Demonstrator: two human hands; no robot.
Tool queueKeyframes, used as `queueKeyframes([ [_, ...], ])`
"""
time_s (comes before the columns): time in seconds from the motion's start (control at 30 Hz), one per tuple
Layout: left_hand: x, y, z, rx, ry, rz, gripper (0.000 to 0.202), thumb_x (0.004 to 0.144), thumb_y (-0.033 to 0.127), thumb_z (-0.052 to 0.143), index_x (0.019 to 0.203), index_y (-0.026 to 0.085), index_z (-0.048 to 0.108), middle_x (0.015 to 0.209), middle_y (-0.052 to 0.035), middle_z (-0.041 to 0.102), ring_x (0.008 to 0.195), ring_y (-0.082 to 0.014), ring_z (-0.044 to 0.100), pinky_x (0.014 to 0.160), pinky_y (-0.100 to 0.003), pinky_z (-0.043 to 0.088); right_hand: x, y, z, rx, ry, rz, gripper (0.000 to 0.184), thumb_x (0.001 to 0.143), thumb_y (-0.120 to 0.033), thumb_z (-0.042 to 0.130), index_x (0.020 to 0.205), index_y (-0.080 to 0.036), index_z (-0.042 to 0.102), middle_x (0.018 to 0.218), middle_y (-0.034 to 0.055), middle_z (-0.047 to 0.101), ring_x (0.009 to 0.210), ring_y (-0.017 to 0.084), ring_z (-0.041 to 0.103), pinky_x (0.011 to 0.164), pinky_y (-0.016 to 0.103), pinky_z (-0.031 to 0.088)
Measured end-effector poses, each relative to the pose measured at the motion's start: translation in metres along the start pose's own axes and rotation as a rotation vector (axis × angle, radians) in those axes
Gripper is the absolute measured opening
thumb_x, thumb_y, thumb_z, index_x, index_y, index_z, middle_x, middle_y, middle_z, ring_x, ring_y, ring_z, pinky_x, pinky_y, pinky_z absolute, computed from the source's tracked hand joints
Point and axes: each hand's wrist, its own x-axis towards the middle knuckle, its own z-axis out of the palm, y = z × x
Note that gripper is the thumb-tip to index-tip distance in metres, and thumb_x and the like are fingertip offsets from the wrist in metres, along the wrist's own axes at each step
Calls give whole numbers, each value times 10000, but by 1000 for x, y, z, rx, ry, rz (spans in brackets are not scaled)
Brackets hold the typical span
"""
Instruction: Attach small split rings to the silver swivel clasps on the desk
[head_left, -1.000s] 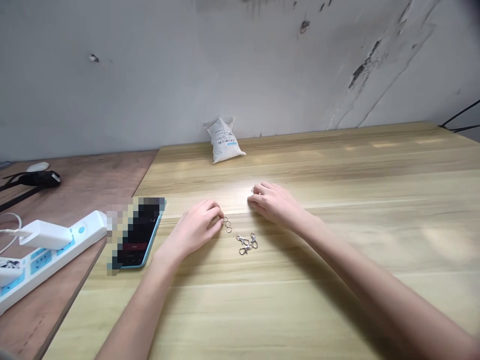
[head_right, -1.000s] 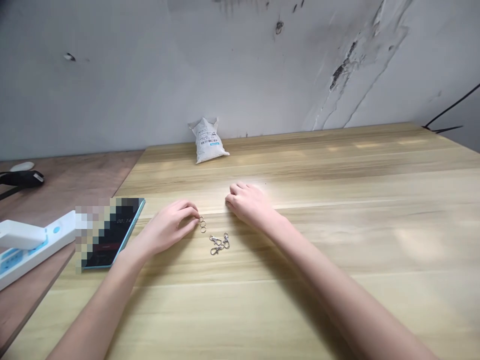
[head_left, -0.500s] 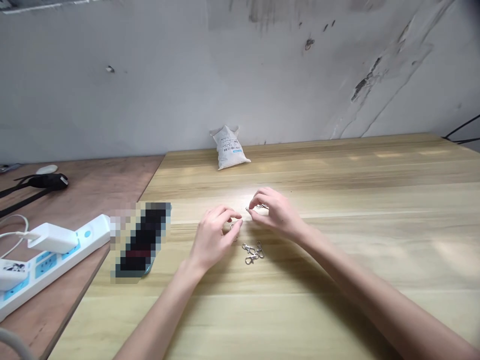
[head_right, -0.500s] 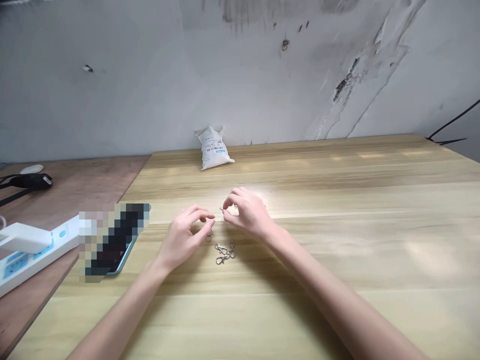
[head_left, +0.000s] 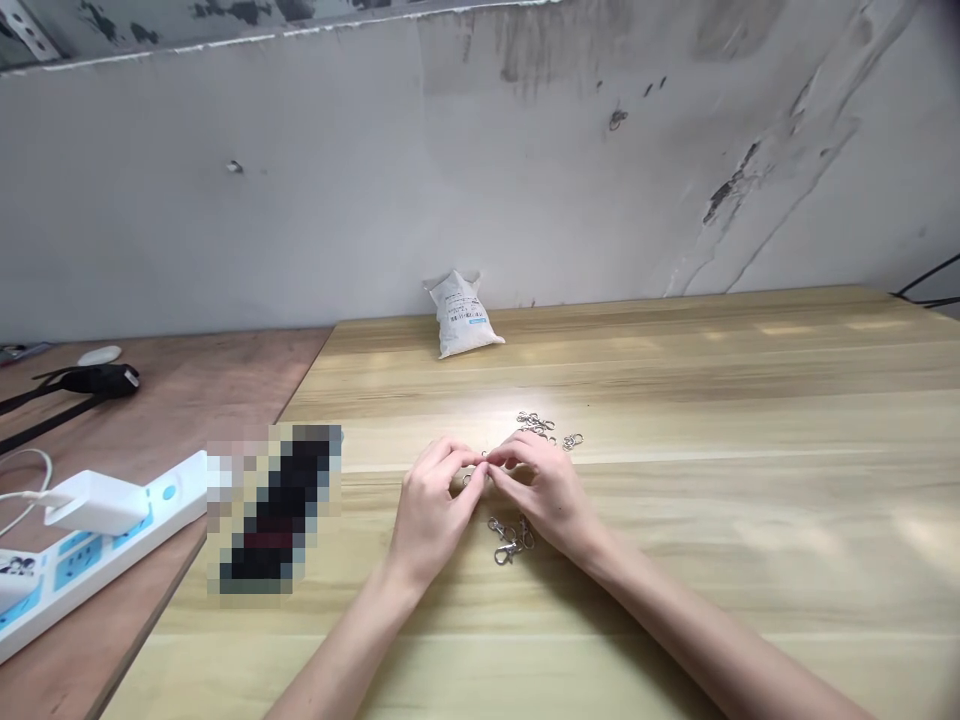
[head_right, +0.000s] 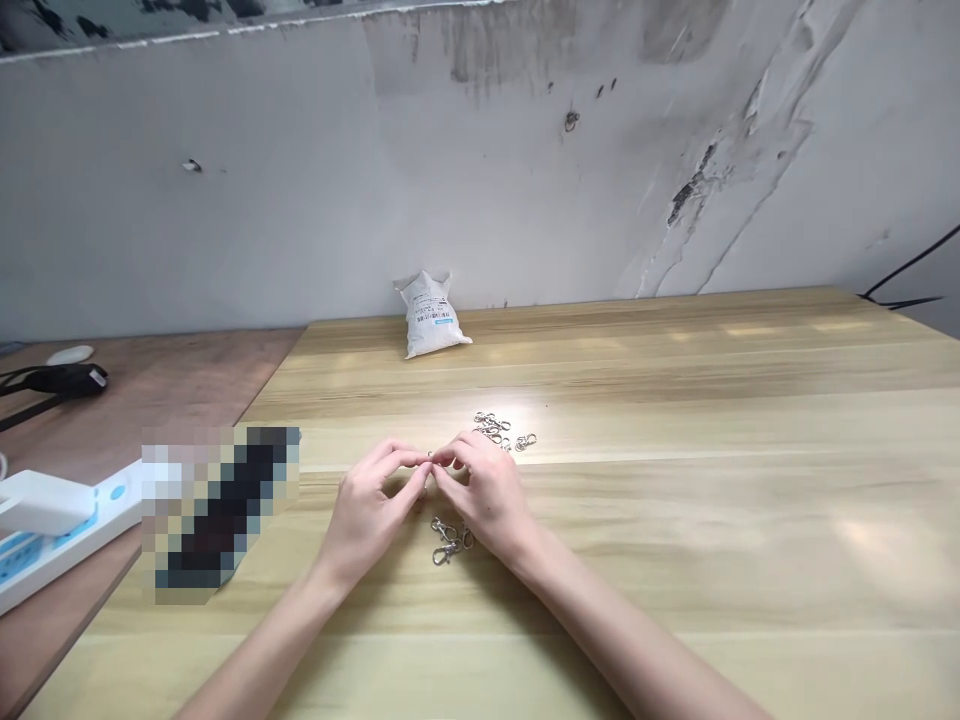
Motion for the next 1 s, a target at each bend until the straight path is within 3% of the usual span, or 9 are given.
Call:
queueKeyframes([
  [0.3, 0, -8, 0, 44, 23, 11, 93, 895, 191, 566, 843, 208, 641, 866, -19, 633, 848, -176, 598, 767, -310, 463, -2, -5, 2, -10, 18, -101, 109, 913, -192, 547, 852, -203, 637, 779, 54, 648, 714, 179, 576, 652, 324, 472],
  [0.47, 2, -8, -3, 126, 37, 96, 84, 928, 195, 516, 892, 211, 590, 968, -30, 626, 989, -204, 559, 885, -366, 406, -1, -7, 0, 93, 1, -90, 118, 883, -183, 560, 996, -210, 577, 960, 76, 610, 899, 202, 574, 788, 355, 482],
  [0.63, 2, -9, -4, 162, -8, 133, 110, 961, 195, 440, 943, 210, 547, 1121, -51, 596, 1136, -214, 511, 960, -388, 383, 2, -5, -1, 155, -51, -19, 92, 901, -250, 589, 983, -212, 574, 956, 66, 626, 875, 191, 575, 777, 339, 469],
  [0.67, 2, -10, -4, 176, -17, 140, 115, 964, 196, 431, 948, 211, 543, 1139, -55, 591, 1163, -218, 499, 973, -392, 381, 2, -3, -1, 151, -84, -38, 49, 923, -252, 566, 936, -209, 585, 920, 56, 639, 851, 182, 574, 772, 333, 460],
  [0.77, 3, -12, -4, 252, -35, 161, 123, 963, 190, 415, 950, 213, 534, 1163, -66, 585, 1230, -229, 472, 1056, -441, 333, 6, 4, -6, 27, -129, -146, 171, 964, -233, 514, 815, -195, 589, 785, 25, 651, 770, 164, 553, 752, 323, 418],
  [0.9, 3, -13, -3, 356, -96, 158, 136, 948, 162, 408, 930, 213, 532, 1183, -63, 585, 1299, -241, 442, 1142, -524, 239, 11, 8, -16, -330, -61, -386, 127, 961, -186, 523, 876, -177, 617, 735, 14, 649, 712, 150, 529, 796, 334, 387],
  [1.0, 2, -13, -2, 386, -157, 158, 152, 929, 143, 414, 954, 212, 547, 1229, -71, 576, 1334, -249, 418, 1153, -546, 241, 12, -5, -18, -488, -53, -572, 213, 971, -115, 443, 895, -156, 638, 673, 21, 605, 664, 155, 488, 744, 318, 387],
])
